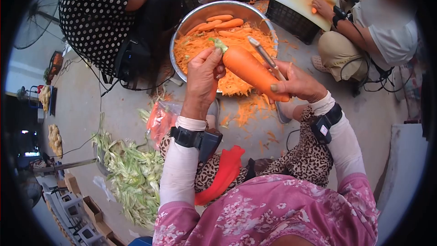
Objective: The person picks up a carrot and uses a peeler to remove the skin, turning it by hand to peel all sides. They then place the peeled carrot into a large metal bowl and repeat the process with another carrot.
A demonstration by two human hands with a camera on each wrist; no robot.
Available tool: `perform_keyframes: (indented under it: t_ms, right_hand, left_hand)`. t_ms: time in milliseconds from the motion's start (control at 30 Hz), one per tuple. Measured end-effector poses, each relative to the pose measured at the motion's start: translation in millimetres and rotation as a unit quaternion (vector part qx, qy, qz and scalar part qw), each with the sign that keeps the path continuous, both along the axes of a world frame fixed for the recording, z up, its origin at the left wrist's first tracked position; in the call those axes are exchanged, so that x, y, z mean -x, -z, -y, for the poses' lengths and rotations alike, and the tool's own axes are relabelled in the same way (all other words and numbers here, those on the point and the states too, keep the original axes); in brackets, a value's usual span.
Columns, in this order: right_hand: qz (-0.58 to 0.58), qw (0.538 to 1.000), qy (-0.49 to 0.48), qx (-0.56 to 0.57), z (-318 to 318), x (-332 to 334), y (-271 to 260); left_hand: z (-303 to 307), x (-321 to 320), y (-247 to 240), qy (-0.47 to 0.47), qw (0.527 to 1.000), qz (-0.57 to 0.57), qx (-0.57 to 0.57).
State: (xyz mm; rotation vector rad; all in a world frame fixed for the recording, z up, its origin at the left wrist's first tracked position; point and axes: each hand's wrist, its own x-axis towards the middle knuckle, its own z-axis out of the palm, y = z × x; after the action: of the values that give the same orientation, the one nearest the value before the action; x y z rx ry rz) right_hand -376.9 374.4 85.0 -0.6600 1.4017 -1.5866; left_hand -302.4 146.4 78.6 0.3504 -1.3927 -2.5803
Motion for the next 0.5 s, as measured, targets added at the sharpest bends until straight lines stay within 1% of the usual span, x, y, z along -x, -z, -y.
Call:
perform_keyframes:
  t_ms: [33,67,100,133,200,233,300,333,400,433,467,500]
  right_hand:
    - [0.000,1.000,-0.003,0.000,2,1,5]
    - [-0.186,0.982,0.019,-0.008,6,2,12]
    - [-0.364,0.930,0.040,-0.015,8,2,16]
    - [-0.364,0.931,0.036,-0.015,10,0,17]
    - [-0.390,0.915,0.087,-0.061,15,-6,19]
    - [-0.389,0.915,0.085,-0.062,15,-5,18]
    - [-0.331,0.932,0.072,-0.130,12,0,14]
    - [-0.331,0.932,0.072,-0.130,11,1,13]
    - [-0.299,0.950,0.066,-0.054,9,3,8]
    - [-0.299,0.951,0.066,-0.055,9,1,-1]
    - [-0.209,0.972,0.049,-0.098,8,-3,-14]
    - [-0.116,0.983,0.033,-0.141,8,-5,-21]
  left_hand:
    - [0,1,0,-0.005,1.000,-0.005,0.001]
    - [0,2,2,-0.008,1.000,-0.005,0.001]
    - [0,3,5,-0.018,0.999,0.004,0.034]
    - [-1,3,8,-0.027,0.997,0.014,0.067]
    - [-2,4,11,-0.028,0.997,0.018,0.074]
    - [-2,5,12,-0.026,0.996,0.020,0.081]
    - [-2,4,9,-0.024,0.997,0.017,0.077]
    - [-2,4,6,-0.020,0.997,0.012,0.074]
    - [-1,2,2,-0.019,0.998,0.007,0.055]
    - [-1,1,1,-0.018,0.999,0.002,0.037]
    - [0,1,0,-0.019,0.999,0.004,0.036]
    - [1,0,-1,0.003,1.000,-0.009,0.014]
